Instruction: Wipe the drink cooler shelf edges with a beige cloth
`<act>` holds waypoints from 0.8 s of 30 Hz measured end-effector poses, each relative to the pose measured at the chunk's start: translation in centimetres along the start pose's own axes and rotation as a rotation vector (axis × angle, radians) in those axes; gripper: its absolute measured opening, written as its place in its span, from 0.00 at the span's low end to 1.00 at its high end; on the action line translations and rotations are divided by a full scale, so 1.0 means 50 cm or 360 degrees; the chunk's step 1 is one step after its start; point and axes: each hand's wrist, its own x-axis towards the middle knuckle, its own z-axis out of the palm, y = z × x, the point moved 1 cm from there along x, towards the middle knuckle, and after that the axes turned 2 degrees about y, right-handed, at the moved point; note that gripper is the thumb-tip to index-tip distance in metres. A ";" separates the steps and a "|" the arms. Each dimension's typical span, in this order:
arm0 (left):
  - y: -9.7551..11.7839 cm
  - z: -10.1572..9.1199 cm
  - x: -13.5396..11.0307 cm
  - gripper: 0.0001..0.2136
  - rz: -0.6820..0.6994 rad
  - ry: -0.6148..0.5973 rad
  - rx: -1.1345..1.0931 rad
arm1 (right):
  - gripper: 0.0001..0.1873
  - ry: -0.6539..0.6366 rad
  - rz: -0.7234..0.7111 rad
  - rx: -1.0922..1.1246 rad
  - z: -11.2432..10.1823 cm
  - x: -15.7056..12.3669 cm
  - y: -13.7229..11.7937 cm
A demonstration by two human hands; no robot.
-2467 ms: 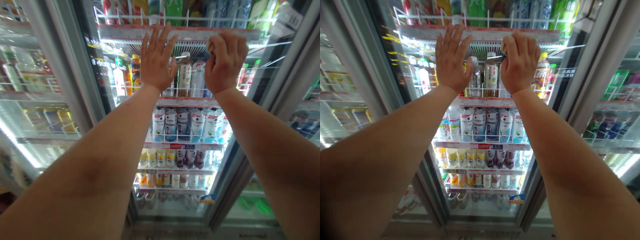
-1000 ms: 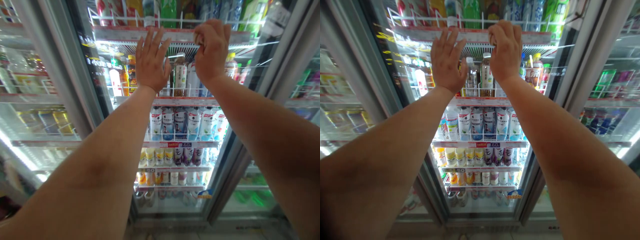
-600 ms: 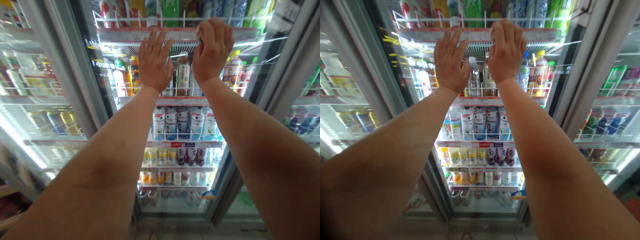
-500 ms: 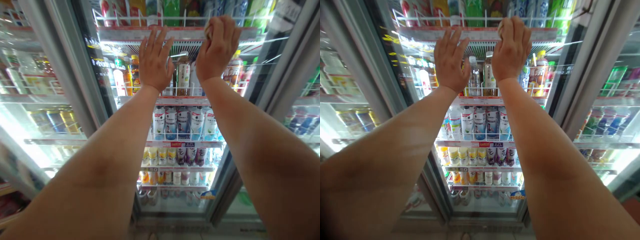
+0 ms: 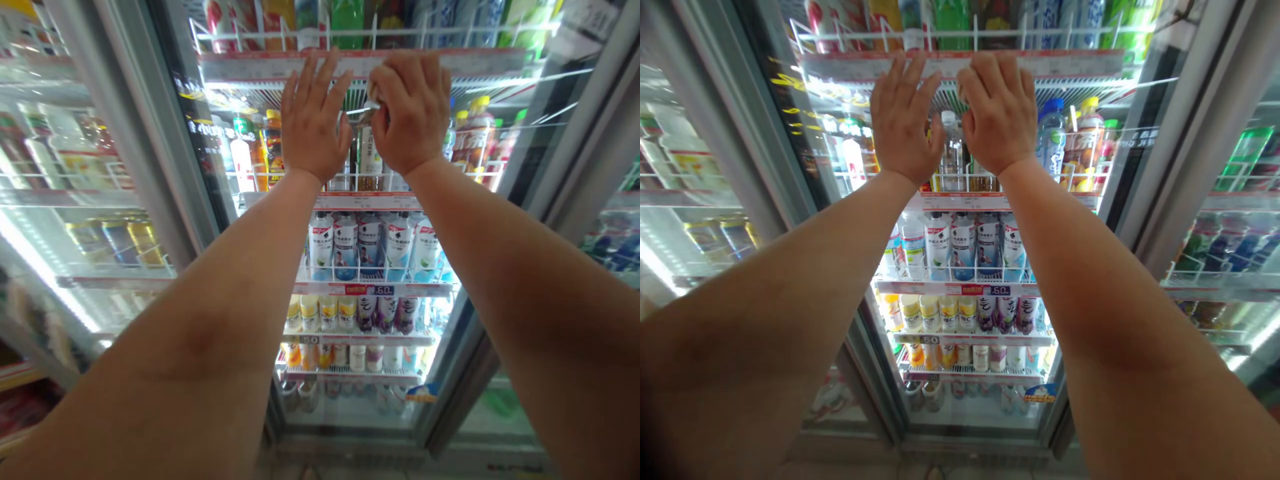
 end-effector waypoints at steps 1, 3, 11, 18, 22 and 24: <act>0.000 0.001 0.000 0.31 0.0009 0.0012 0.0016 | 0.18 0.0022 0.0024 -0.0024 0.001 0.000 0.001; -0.001 0.003 0.001 0.28 0.0006 0.0027 0.0022 | 0.20 0.0168 0.0240 -0.0072 0.002 0.002 0.005; -0.017 0.030 0.008 0.28 -0.0035 0.0063 -0.0134 | 0.14 0.0053 -0.0086 -0.0047 0.002 -0.002 -0.001; -0.023 0.033 0.012 0.32 0.0014 0.0088 0.0097 | 0.16 0.0277 0.0150 -0.0075 0.009 0.002 0.006; -0.022 0.028 0.013 0.31 0.0004 0.0071 0.0074 | 0.17 0.0125 -0.0127 -0.0029 0.000 -0.003 0.005; -0.024 0.032 0.013 0.31 0.0004 0.0073 0.0045 | 0.14 0.0102 -0.0074 -0.0059 0.001 -0.002 0.005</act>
